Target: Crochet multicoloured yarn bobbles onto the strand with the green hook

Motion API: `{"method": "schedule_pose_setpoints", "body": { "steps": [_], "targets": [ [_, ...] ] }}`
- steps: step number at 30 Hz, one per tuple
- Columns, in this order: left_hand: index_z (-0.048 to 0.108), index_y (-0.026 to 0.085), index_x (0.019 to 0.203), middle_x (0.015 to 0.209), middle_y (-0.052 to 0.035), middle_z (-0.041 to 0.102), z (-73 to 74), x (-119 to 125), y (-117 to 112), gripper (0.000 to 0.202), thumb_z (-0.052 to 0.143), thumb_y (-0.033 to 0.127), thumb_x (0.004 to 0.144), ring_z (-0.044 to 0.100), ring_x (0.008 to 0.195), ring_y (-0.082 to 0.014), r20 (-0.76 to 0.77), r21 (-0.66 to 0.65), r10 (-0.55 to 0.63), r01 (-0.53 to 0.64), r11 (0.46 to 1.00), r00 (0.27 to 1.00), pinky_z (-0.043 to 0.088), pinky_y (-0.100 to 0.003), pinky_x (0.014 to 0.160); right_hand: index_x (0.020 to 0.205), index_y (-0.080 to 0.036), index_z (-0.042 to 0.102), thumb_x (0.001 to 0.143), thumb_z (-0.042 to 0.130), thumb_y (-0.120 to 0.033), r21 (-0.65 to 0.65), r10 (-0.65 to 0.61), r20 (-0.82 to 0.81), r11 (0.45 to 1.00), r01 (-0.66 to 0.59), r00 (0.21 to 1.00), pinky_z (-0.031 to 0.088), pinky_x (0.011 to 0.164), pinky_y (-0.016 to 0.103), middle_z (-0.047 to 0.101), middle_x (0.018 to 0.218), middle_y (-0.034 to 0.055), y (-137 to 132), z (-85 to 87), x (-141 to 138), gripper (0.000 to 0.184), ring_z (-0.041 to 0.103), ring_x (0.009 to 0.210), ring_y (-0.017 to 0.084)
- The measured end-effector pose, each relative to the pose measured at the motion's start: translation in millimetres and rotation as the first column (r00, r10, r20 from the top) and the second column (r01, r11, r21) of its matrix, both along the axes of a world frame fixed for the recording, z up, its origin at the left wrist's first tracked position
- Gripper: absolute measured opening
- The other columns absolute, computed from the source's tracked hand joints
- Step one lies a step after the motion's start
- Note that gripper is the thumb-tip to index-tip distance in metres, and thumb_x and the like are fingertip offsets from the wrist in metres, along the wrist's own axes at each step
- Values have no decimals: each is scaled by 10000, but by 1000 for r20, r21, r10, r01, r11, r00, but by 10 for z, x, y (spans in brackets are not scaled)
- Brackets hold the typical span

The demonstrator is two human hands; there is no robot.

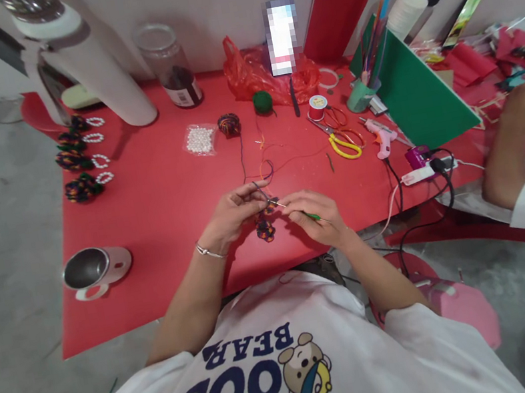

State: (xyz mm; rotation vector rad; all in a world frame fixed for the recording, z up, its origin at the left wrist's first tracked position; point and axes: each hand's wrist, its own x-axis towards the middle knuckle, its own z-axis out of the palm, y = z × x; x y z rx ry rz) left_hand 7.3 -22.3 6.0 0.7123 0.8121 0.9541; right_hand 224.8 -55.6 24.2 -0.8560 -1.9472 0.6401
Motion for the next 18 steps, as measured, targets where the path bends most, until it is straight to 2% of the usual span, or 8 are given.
{"method": "schedule_pose_setpoints", "body": {
  "steps": [3, 7, 11, 14, 18],
  "targets": [
    [742, 149, 1124, 952, -65, 744, 9, 12, -10, 582, 906, 164, 566, 693, 747, -142, 41, -7, -6, 7, 1000, 999, 528, -272, 701, 1012, -243, 739, 986, 576, -248, -15, -24, -40, 1000, 23, 999, 614, 890, 399, 790, 1064, 84, -13, -26, -10, 165, 748, 1007, 212],
    [754, 126, 1077, 735, -9, 700, 5, 42, -12, 507, 889, 185, 592, 627, 629, -102, -31, 68, 58, -56, 996, 998, 483, -235, 628, 1000, -235, 741, 991, 564, -238, -9, -59, -65, 998, 59, 996, 619, 888, 396, 794, 1036, 80, -31, -37, -49, 177, 752, 998, 210],
    [756, 129, 1072, 723, -14, 708, 29, 77, -29, 453, 851, 203, 635, 618, 628, -105, -136, 169, 172, -148, 975, 976, 482, -233, 619, 1069, -237, 736, 1000, 555, -271, 40, -93, -1, 995, 93, 996, 619, 909, 396, 788, 1081, 91, -28, -4, -99, 197, 748, 1029, 214],
    [762, 149, 1087, 754, -21, 717, 107, 78, -52, 429, 830, 207, 667, 619, 642, -108, -196, 251, 236, -183, 950, 952, 490, -232, 619, 1161, -243, 715, 960, 638, -270, 118, -97, 56, 989, 90, 994, 615, 925, 389, 775, 1132, 102, -7, 69, -139, 218, 738, 1057, 216],
    [761, 159, 1113, 740, -19, 709, 298, 51, -91, 426, 821, 217, 696, 617, 637, -114, -226, 321, 246, -166, 932, 943, 502, -237, 617, 1177, -242, 711, 890, 731, -222, 216, -61, 45, 975, 50, 997, 629, 861, 344, 792, 1039, 89, 26, 214, -177, 289, 756, 966, 202]
  ]
}}
